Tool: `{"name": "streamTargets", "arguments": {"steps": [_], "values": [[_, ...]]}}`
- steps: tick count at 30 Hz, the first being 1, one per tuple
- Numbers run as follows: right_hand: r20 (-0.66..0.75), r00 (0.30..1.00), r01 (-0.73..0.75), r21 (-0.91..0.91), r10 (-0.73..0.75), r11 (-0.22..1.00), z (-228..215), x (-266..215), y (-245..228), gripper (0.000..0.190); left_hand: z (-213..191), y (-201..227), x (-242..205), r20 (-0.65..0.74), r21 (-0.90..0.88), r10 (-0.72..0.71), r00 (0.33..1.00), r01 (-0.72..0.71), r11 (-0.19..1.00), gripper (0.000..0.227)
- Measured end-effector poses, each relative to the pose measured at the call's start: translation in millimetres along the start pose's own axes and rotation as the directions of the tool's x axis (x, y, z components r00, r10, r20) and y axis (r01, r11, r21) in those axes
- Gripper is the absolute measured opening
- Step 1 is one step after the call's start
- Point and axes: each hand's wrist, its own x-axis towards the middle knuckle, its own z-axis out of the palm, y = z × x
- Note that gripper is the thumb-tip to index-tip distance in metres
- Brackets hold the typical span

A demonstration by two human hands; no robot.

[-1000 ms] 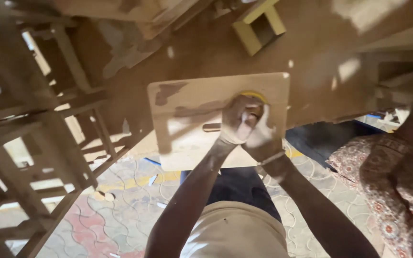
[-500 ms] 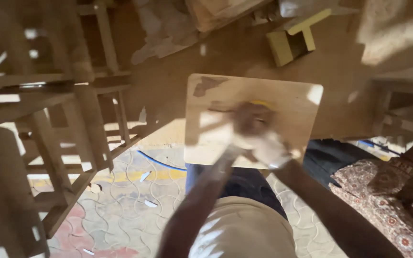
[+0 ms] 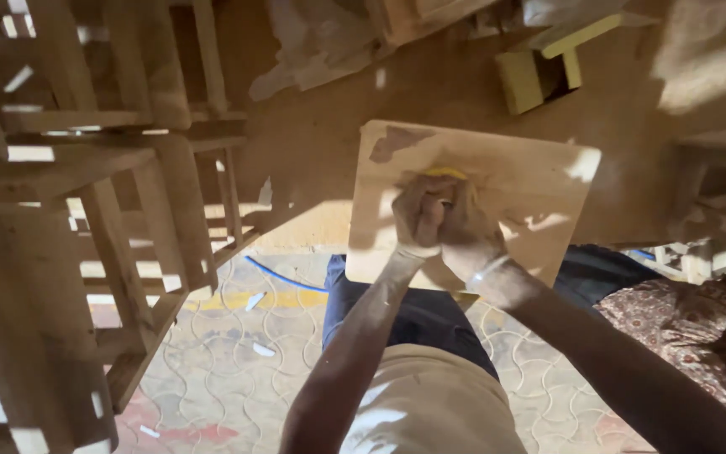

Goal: The person uses an orbital sander to smooth the surfaces and edges of several wooden stools, handling them one at a time and turning them over to reach different parts.

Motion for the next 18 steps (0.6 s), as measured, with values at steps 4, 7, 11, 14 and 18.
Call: {"name": "streamTargets", "arguments": {"steps": [4,7,11,14,18], "values": [[0.169,0.968,-0.199,0.079,0.183,0.977,-2.5,13.1,-28.6,0.038,-21.6,0.0,13.4,0.006,-0.009,-0.034,0.999,0.034,0.999,0.045],[0.185,0.954,-0.257,0.098,0.236,0.962,4.3,7.9,-31.1,0.035,-31.6,9.6,13.6,0.068,-0.026,-0.067,0.995,0.069,0.997,0.04],[0.343,0.916,0.356,-0.462,-0.207,0.812,21.9,-38.8,-21.8,0.034,-42.9,32.5,-18.3,0.141,0.032,-0.181,0.973,0.178,0.984,0.031],[0.218,0.949,0.297,-0.383,-0.227,0.875,30.9,-31.1,-25.0,0.036,-48.2,29.0,-9.7,0.131,0.043,-0.03,0.991,0.024,0.999,0.028],[0.127,0.968,0.241,-0.203,-0.219,0.949,38.0,-12.3,-27.1,0.039,-64.0,24.9,8.9,0.113,0.167,-0.068,0.991,0.049,0.985,0.025]]}}
